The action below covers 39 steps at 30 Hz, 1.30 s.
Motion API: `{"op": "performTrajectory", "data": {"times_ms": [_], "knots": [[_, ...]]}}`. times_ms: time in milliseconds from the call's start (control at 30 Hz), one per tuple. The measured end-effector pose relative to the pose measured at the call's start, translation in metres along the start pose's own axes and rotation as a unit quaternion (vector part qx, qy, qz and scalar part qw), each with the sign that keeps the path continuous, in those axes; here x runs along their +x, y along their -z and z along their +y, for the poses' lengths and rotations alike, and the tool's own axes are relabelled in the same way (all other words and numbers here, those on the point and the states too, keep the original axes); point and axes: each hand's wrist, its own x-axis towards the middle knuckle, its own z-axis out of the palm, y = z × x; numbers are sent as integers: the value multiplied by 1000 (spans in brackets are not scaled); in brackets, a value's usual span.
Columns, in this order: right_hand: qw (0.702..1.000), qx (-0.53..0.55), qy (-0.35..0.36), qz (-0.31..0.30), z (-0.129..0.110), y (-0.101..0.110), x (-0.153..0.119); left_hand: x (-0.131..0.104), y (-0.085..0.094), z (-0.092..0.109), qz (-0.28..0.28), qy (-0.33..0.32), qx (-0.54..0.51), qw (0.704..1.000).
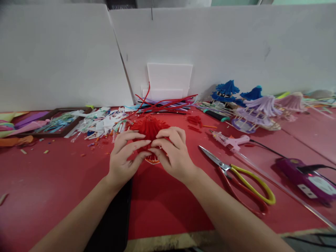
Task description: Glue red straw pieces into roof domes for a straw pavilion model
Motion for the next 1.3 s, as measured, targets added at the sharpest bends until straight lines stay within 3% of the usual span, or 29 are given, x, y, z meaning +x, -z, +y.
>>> {"op": "performTrajectory", "data": {"times_ms": [300,500,1033,1300], "knots": [[998,17,59,-16,19,13,2,1,0,-2,12,3,-15,1000],[998,12,65,10,16,11,2,0,2,-4,-9,27,-57,998],[997,15,-73,17,-10,5,-2,-1,0,-6,-6,16,-42,999],[999,-6,32,4,16,15,0,3,-2,-8,30,10,-13,999]]}}
